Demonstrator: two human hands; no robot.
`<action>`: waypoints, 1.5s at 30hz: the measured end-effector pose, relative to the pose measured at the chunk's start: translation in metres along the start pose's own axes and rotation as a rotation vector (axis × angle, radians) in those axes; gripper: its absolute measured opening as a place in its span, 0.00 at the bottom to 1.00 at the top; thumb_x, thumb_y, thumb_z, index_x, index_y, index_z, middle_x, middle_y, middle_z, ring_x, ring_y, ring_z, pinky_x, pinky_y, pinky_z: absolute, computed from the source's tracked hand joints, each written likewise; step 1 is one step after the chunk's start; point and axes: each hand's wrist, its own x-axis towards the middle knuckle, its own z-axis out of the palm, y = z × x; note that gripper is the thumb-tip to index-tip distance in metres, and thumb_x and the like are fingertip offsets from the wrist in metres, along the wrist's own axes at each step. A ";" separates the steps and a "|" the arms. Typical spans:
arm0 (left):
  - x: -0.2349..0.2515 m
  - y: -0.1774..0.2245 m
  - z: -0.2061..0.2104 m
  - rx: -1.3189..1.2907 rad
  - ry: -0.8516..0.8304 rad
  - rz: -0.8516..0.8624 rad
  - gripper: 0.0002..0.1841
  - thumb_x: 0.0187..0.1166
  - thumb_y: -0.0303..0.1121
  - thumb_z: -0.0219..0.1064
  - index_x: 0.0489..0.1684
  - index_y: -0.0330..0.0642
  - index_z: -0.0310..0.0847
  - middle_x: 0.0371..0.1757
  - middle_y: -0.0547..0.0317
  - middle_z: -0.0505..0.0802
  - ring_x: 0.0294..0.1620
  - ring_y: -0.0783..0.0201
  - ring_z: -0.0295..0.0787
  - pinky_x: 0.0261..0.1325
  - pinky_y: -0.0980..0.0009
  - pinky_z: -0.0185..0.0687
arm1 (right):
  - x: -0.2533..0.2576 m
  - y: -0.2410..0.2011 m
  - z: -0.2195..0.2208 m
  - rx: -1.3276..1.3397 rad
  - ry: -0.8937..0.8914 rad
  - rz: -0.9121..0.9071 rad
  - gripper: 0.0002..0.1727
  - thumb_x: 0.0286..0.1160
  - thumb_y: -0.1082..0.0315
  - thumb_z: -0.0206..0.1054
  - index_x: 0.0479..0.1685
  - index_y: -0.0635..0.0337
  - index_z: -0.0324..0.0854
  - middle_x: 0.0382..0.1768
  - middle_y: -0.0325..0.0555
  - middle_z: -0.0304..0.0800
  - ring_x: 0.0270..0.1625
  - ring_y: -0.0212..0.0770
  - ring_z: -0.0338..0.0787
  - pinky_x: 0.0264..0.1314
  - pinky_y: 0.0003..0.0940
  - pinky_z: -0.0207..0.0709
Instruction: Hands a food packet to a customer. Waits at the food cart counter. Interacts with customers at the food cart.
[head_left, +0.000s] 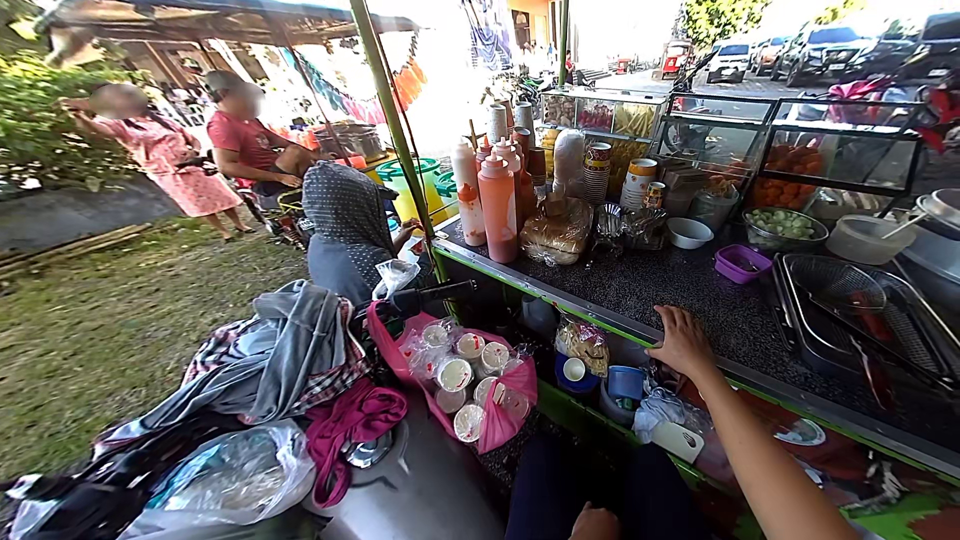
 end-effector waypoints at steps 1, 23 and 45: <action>0.000 0.000 0.000 -0.001 0.001 -0.001 0.23 0.90 0.43 0.54 0.69 0.37 0.84 0.73 0.40 0.87 0.81 0.41 0.76 0.85 0.36 0.55 | 0.000 0.000 0.000 0.000 0.000 0.001 0.56 0.55 0.50 0.86 0.90 0.55 0.62 0.87 0.59 0.65 0.90 0.60 0.61 0.91 0.55 0.55; -0.001 -0.001 0.001 -0.020 0.002 -0.001 0.22 0.90 0.43 0.55 0.67 0.36 0.85 0.72 0.40 0.88 0.80 0.42 0.78 0.86 0.36 0.55 | -0.001 -0.002 -0.001 -0.007 -0.002 0.001 0.56 0.55 0.49 0.86 0.90 0.55 0.62 0.86 0.60 0.65 0.90 0.60 0.63 0.89 0.57 0.56; 0.000 -0.001 0.001 -0.009 0.002 -0.002 0.23 0.90 0.44 0.54 0.68 0.37 0.84 0.73 0.41 0.87 0.81 0.41 0.76 0.86 0.35 0.54 | -0.001 0.000 0.000 -0.005 0.009 -0.008 0.56 0.54 0.49 0.86 0.90 0.54 0.62 0.86 0.59 0.66 0.89 0.60 0.63 0.88 0.59 0.56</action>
